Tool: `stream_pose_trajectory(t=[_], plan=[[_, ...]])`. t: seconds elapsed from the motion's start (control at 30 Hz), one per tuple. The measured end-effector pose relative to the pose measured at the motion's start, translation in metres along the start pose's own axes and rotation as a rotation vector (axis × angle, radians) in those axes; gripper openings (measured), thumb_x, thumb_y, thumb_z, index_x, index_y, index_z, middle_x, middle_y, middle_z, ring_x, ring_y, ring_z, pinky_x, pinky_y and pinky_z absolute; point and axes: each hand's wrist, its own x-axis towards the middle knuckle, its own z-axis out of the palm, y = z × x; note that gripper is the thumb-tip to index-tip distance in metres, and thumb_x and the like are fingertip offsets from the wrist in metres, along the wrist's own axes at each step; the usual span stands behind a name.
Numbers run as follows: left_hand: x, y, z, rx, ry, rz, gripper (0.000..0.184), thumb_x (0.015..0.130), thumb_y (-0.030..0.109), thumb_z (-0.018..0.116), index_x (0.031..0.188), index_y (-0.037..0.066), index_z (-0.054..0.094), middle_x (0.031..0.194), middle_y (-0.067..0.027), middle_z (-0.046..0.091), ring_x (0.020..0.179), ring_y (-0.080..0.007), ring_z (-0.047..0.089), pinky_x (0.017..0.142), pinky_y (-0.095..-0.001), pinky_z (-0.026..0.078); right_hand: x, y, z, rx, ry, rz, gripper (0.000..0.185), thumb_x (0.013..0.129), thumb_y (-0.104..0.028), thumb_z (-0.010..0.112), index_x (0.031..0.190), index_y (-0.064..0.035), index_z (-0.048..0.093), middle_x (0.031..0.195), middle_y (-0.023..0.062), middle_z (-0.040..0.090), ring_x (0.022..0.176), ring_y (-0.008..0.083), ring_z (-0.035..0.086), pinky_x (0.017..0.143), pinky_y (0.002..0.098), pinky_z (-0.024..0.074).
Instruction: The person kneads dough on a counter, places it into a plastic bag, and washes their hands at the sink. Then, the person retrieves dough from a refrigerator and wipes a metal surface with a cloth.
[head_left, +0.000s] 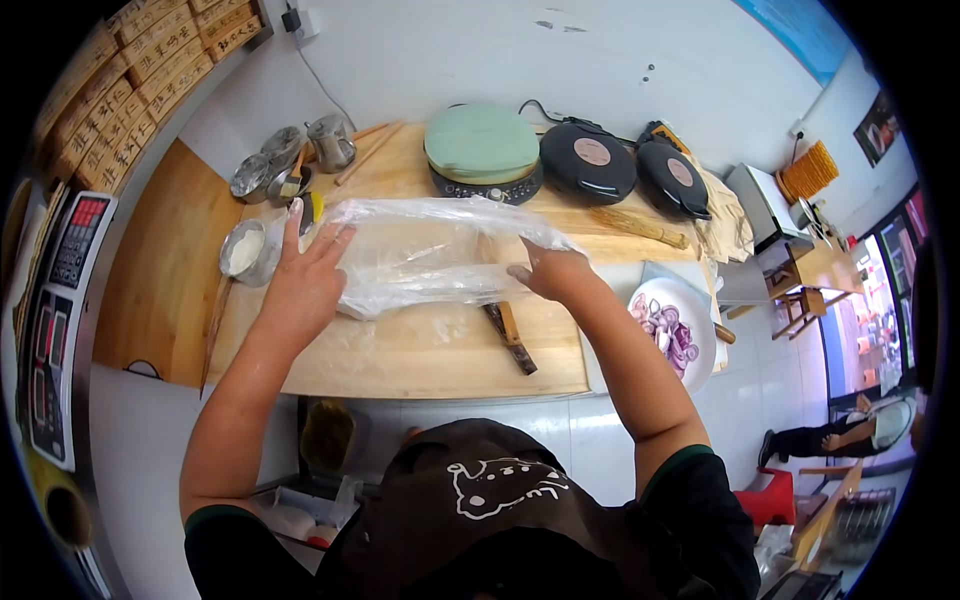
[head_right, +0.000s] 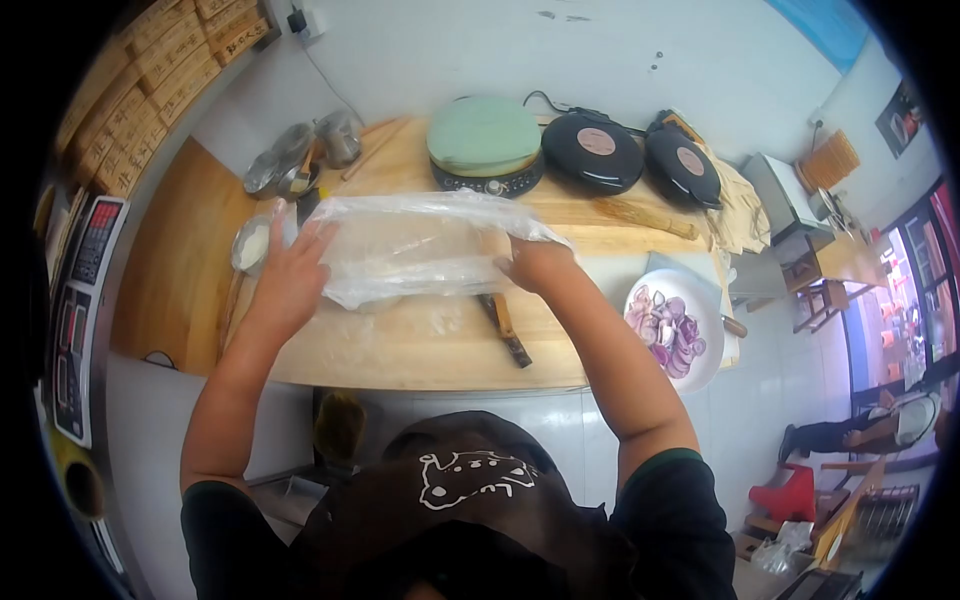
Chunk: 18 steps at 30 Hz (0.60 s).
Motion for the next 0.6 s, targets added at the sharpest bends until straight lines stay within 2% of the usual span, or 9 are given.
stream_pose_trajectory(t=[0.13,0.23,0.27,0.37,0.4,0.43,0.47,0.5,0.6], plan=[[0.001,-0.029,0.009,-0.029,-0.045,0.024,0.011,0.073,0.007,0.063,0.068,0.010,0.071,0.133,-0.0085,0.057,0.137,-0.0227,0.038,0.117,-0.0602,0.004,-0.008,-0.012,0.005,0.166,0.138,-0.223,0.084,0.088,-0.063,0.054,0.149,-0.0090,0.032,0.136,0.0236,0.051,0.128,0.0387,0.046,0.106,0.0455,0.0368],[-0.002,-0.058,0.028,-0.284,0.112,-0.061,0.013,0.077,0.009,0.060,0.070,0.008,0.071,0.126,-0.0083,0.062,0.126,-0.0260,0.050,0.118,-0.0562,-0.001,-0.025,-0.031,-0.016,0.180,-0.329,-0.160,0.081,0.086,-0.062,0.058,0.143,-0.0064,0.042,0.133,0.0263,0.052,0.128,0.0399,0.046,0.106,0.0456,0.0361],[-0.001,-0.074,0.035,-0.481,0.026,-0.127,0.013,0.079,0.009,0.059,0.075,0.007,0.071,0.121,-0.0081,0.063,0.118,-0.0258,0.054,0.117,-0.0535,0.008,-0.033,-0.032,-0.013,0.172,-0.295,-0.256,0.071,0.088,-0.053,0.063,0.137,-0.0043,0.049,0.125,0.0213,0.060,0.118,0.0342,0.056,0.101,0.0417,0.0420],[0.003,-0.116,0.053,-1.248,-0.145,-0.379,0.018,0.084,0.012,0.054,0.090,0.004,0.069,0.107,-0.0068,0.067,0.096,-0.0234,0.064,0.107,-0.0440,0.034,-0.029,-0.017,-0.012,0.815,-0.492,-0.182,0.055,0.092,-0.040,0.063,0.133,-0.0036,0.053,0.118,0.0122,0.065,0.101,0.0244,0.065,0.091,0.0352,0.0496],[0.004,-0.121,0.054,-1.625,-0.126,-0.506,0.020,0.086,0.012,0.052,0.096,0.004,0.067,0.103,-0.0059,0.068,0.089,-0.0215,0.065,0.098,-0.0397,0.042,-0.037,-0.020,-0.018,0.952,-0.296,-0.134,0.045,0.094,-0.030,0.061,0.130,-0.0037,0.056,0.113,0.0051,0.066,0.096,0.0160,0.064,0.086,0.0306,0.0517],[0.006,-0.124,0.052,-2.000,-0.102,-0.632,0.023,0.087,0.013,0.051,0.101,0.003,0.066,0.098,-0.0050,0.068,0.082,-0.0196,0.066,0.090,-0.0354,0.050,-0.036,-0.018,-0.018,1.209,-0.267,-0.092,0.044,0.094,-0.027,0.061,0.129,-0.0025,0.056,0.113,0.0061,0.066,0.096,0.0166,0.065,0.085,0.0305,0.0521],[0.009,-0.120,0.050,-2.101,-0.092,-0.655,0.028,0.093,0.018,0.050,0.113,0.002,0.061,0.097,-0.0043,0.067,0.082,-0.0143,0.065,0.068,-0.0299,0.055,-0.032,-0.014,-0.015,1.467,-0.231,-0.050,0.042,0.093,-0.025,0.061,0.128,-0.0013,0.056,0.112,0.0071,0.066,0.096,0.0171,0.065,0.085,0.0303,0.0525],[0.009,-0.121,0.058,-2.192,-0.091,-0.689,0.028,0.094,0.019,0.049,0.113,0.003,0.061,0.097,-0.0048,0.067,0.082,-0.0149,0.066,0.070,-0.0308,0.056,-0.030,-0.012,-0.015,1.726,-0.187,-0.008,0.041,0.093,-0.022,0.061,0.127,-0.0001,0.056,0.112,0.0082,0.066,0.096,0.0176,0.065,0.084,0.0302,0.0529],[0.013,-0.118,0.088,-2.435,-0.137,-0.740,0.030,0.098,0.025,0.047,0.113,0.003,0.062,0.100,-0.0065,0.067,0.086,-0.0170,0.066,0.075,-0.0331,0.056,-0.030,-0.003,-0.002,1.719,-0.075,-0.072,0.035,0.093,-0.013,0.059,0.124,0.0023,0.056,0.114,0.0120,0.065,0.097,0.0210,0.065,0.086,0.0329,0.0538]])
